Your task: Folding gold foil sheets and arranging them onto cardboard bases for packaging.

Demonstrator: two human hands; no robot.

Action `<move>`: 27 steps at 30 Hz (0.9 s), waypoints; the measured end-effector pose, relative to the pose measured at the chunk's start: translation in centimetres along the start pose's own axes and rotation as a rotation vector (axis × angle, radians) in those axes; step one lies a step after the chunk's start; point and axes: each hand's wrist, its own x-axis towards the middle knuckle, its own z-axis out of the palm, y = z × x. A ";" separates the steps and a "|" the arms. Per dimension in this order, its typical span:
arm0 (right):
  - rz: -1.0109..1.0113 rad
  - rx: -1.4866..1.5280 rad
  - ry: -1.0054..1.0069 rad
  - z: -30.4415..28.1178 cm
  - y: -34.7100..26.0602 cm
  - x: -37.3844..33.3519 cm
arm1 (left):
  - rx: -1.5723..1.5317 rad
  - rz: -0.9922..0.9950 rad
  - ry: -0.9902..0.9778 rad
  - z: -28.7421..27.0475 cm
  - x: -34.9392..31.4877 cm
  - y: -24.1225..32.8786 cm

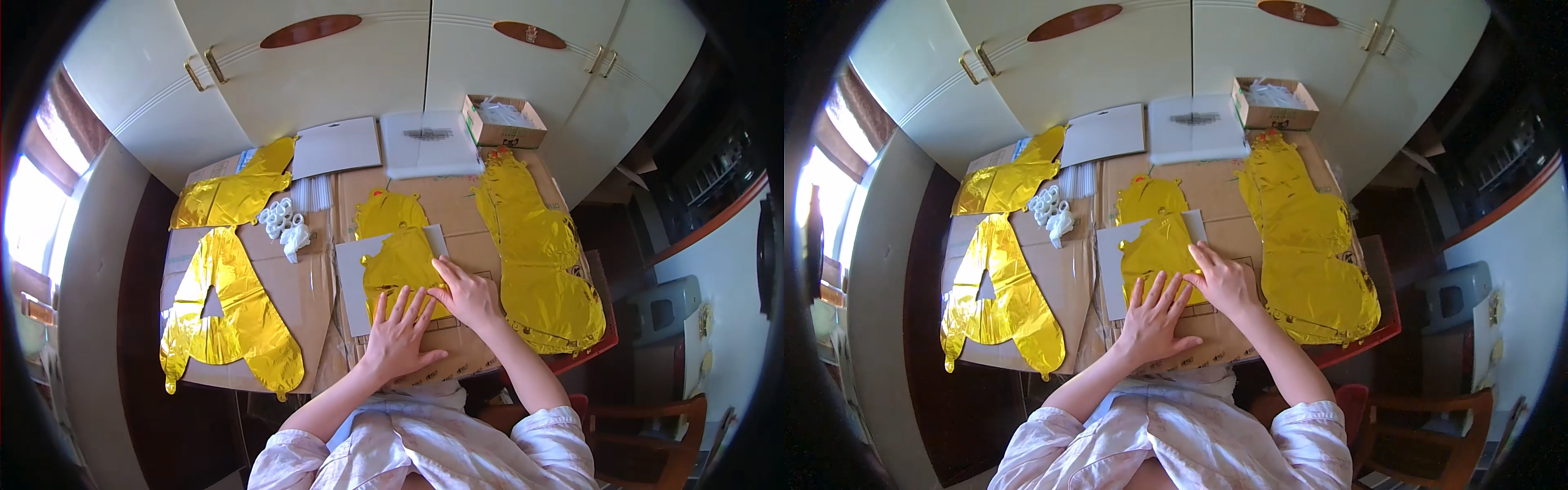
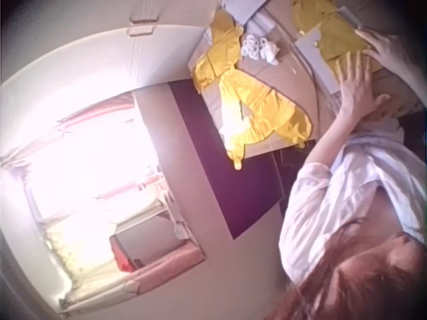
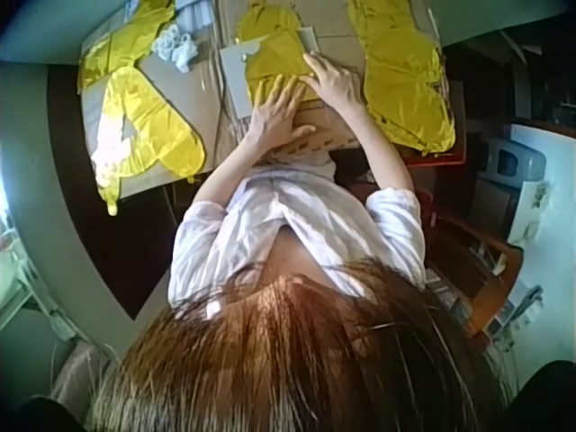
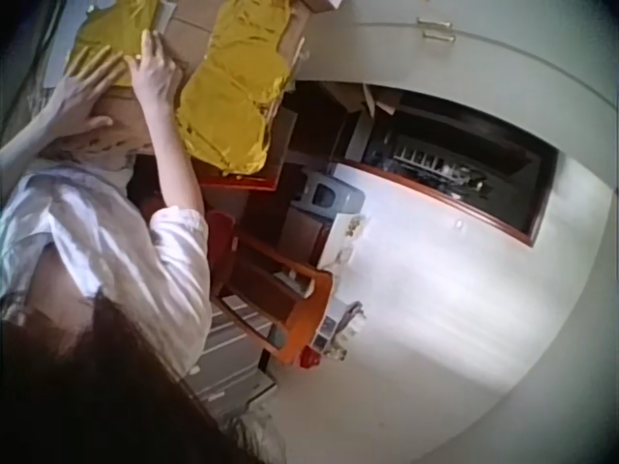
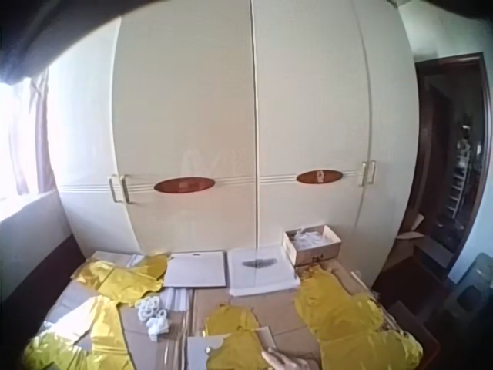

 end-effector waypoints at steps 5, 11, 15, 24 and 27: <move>-0.029 -0.042 -0.034 -0.9 0.2 0.7 | 0.066 0.014 -0.061 -0.5 0.0 -0.2; -0.100 -0.131 -0.077 -0.9 2.1 3.6 | 0.052 0.025 -0.081 -0.7 0.1 -0.4; -0.019 -0.149 -0.098 -0.2 2.7 5.7 | 0.047 0.036 -0.072 -0.4 0.0 -0.5; 0.179 -0.141 -0.009 2.5 3.8 9.9 | 0.055 0.034 -0.078 -0.5 0.0 -0.4; 0.243 0.004 -0.068 2.3 4.7 10.4 | 0.054 0.033 -0.077 -0.5 0.0 -0.3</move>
